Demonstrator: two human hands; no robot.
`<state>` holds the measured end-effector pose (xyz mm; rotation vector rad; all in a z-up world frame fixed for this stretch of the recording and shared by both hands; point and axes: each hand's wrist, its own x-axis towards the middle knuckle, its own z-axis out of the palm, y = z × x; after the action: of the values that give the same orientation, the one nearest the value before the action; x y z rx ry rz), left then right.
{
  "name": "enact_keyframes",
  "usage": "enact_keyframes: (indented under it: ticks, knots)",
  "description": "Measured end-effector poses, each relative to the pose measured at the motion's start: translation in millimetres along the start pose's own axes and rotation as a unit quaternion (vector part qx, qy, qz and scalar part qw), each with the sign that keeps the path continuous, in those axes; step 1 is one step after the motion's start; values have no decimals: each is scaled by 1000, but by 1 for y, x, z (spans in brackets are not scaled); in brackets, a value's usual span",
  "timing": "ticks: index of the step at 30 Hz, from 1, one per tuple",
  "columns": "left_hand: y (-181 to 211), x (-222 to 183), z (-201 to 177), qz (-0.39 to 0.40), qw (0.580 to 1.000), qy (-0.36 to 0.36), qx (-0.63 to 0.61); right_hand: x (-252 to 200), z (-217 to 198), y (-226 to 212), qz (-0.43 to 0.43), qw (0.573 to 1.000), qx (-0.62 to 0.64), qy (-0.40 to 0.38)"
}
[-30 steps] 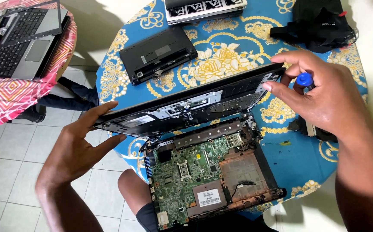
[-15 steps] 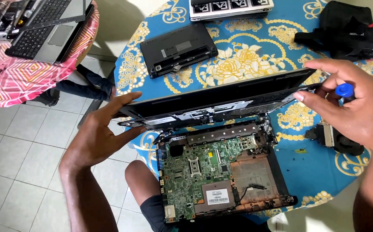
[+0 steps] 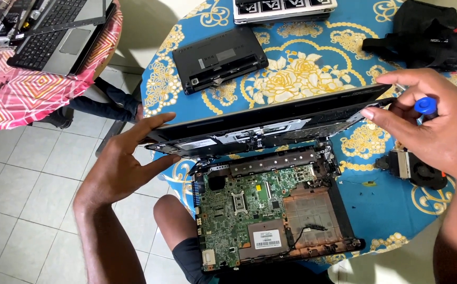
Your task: Disassembling a laptop by removing screws with a screwdriver and prying off the top casing to access internal components.
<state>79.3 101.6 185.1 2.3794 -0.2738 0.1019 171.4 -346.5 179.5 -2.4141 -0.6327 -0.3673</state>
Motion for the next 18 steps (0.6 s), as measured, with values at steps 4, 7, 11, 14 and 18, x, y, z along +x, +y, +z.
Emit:
enact_keyframes:
  ticks: [4, 7, 11, 14, 18]
  knots:
    - [-2, -1, 1, -2, 1000, -1, -9, 1, 6, 1, 11, 999, 45, 16]
    - [0, 0, 0, -13, 1000, -3, -6, -1, 6, -2, 15, 999, 26, 33]
    - [1, 0, 1, -13, 1000, -2, -5, 0, 5, -1, 5, 999, 48, 23]
    - [6, 2, 0, -38, 999, -4, 5, -2, 4, 3, 4, 999, 31, 12]
    - [2, 1, 2, -32, 999, 2, -3, -3, 4, 4, 1, 1000, 29, 5]
